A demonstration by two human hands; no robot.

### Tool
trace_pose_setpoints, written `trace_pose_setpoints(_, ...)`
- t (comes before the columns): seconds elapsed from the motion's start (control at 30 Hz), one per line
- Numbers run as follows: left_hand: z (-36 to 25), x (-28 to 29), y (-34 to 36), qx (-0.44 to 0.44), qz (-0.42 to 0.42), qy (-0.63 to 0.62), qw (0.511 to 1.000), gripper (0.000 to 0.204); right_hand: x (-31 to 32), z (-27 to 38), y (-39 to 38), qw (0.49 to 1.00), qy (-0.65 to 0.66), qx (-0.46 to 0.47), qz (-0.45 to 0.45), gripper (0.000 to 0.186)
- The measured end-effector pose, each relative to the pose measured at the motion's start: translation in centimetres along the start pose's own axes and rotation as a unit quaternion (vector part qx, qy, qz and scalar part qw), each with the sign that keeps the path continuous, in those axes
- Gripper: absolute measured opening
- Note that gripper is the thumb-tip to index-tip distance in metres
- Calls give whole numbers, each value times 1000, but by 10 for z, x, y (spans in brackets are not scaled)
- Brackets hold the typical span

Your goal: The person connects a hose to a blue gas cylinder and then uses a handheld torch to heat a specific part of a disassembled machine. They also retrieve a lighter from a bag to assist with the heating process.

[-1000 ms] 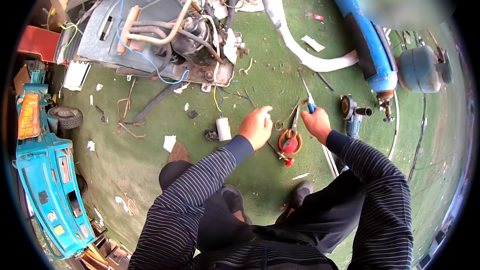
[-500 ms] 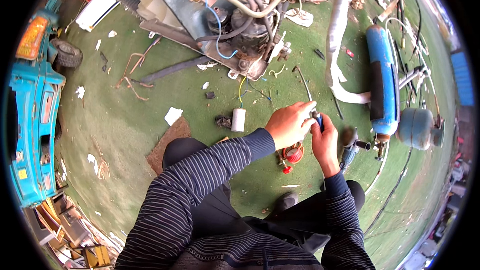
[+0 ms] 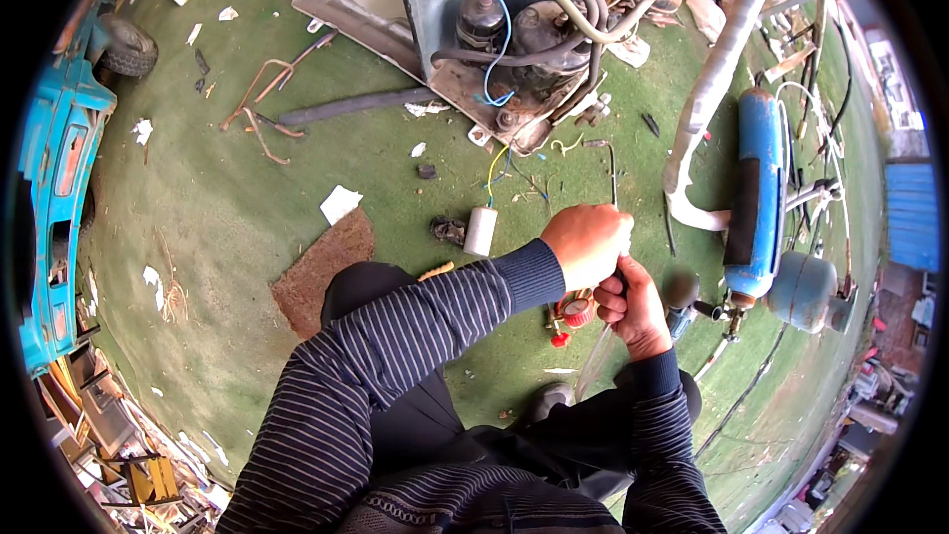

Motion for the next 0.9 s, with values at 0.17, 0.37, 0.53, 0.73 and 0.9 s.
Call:
trace_pose_setpoints(0.17,6,0,1,-19,-18,-32,999,18,-2,-6,1,999,25,-23,12,38)
trace_pose_setpoints(0.37,10,3,1,-15,-53,-75,996,22,-14,-6,6,999,20,33,-13,32)
trace_pose_setpoints(0.53,33,18,12,98,-177,-214,956,33,-37,5,-8,990,-69,115,-48,20)
trace_pose_setpoints(0.73,79,14,28,130,-154,-398,895,19,-33,6,-17,991,-45,125,-17,27)
trace_pose_setpoints(0.9,78,31,28,145,-186,-395,888,19,-36,1,-17,994,-6,104,28,26)
Point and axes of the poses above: each hand's wrist, its own y-axis towards the middle knuckle, its own x-axis out of the back of the hand, z = x × y, the point moved 3 cm from there along y, towards the middle knuckle, and after that the axes turned 12 degrees about z, right-handed, at the moved point
